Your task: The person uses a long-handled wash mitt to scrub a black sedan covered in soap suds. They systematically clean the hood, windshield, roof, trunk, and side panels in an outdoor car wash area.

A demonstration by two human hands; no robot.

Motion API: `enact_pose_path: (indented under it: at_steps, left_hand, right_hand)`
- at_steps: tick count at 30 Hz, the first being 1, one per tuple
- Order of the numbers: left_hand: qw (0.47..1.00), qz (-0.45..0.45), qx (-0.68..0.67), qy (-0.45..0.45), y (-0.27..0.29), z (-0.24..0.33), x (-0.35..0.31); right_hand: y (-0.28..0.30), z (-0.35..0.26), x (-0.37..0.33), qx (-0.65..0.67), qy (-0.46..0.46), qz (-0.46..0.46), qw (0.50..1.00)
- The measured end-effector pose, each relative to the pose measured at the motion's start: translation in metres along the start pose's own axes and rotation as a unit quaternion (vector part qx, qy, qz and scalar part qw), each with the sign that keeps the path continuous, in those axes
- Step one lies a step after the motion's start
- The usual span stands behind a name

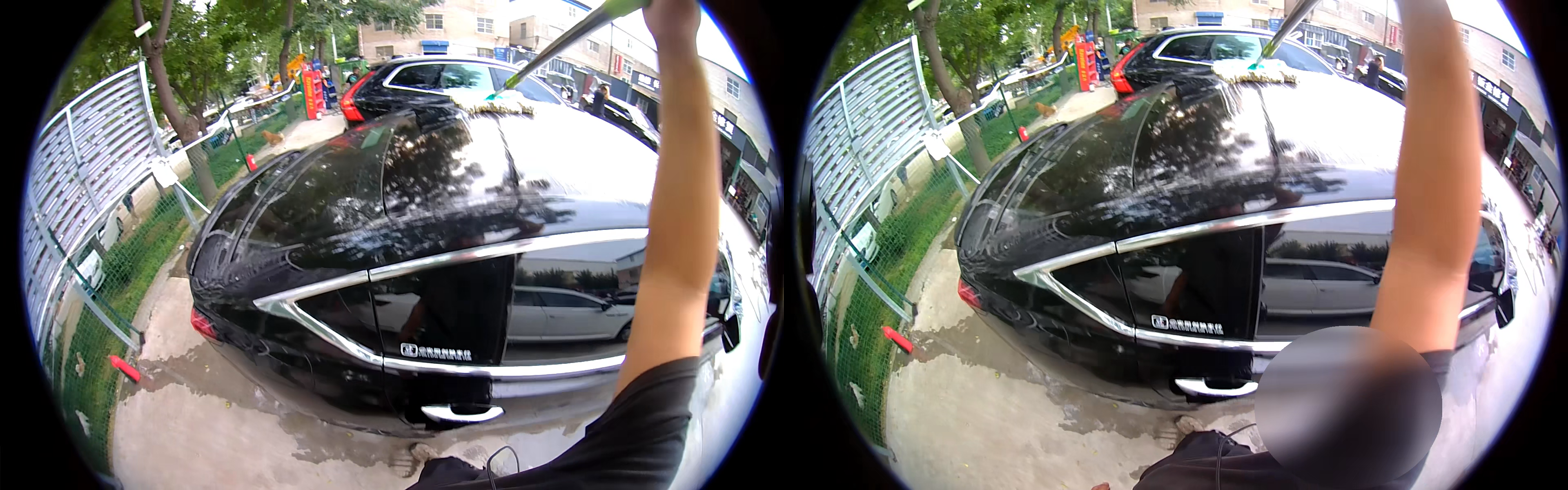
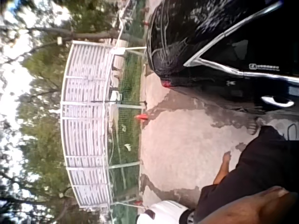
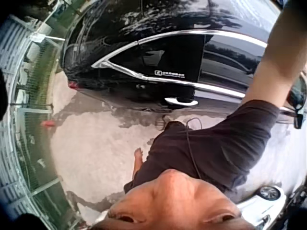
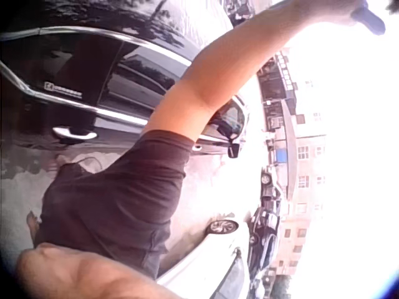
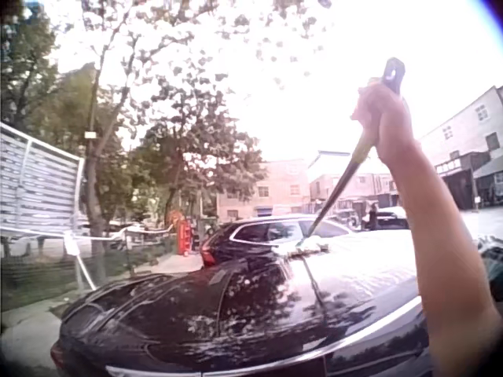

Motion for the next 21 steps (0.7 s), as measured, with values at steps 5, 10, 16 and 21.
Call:
enact_pose_path:
  at_steps: [5, 10, 16, 21]
  left_hand:
    - [0.997, 0.064, -0.033, -0.009, 0.009, 0.035, -0.005]
    - [0.996, 0.074, -0.045, 0.025, -0.008, 0.049, 0.002]
    - [0.996, 0.060, 0.017, -0.060, -0.010, 0.094, 0.021]
    - [0.974, 0.141, 0.098, -0.147, 0.021, 0.106, 0.020]
  right_hand:
    - [-0.053, 0.073, -0.046, 0.011, -0.037, -0.081, 0.996]
    - [-0.089, 0.170, -0.075, -0.013, -0.069, -0.143, 0.987]
    - [-0.104, 0.304, -0.163, -0.153, -0.097, -0.156, 0.971]
    - [-0.108, 0.396, -0.236, -0.217, -0.294, -0.114, 0.924]
Point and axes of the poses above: each hand's wrist, its own x-axis towards the middle knuckle, its own y-axis out of the back of the hand, z = x × y, the point moved 7 cm from there along x, towards the middle knuckle, and after that the axes turned 4 degrees about -x, right-handed, at the moved point
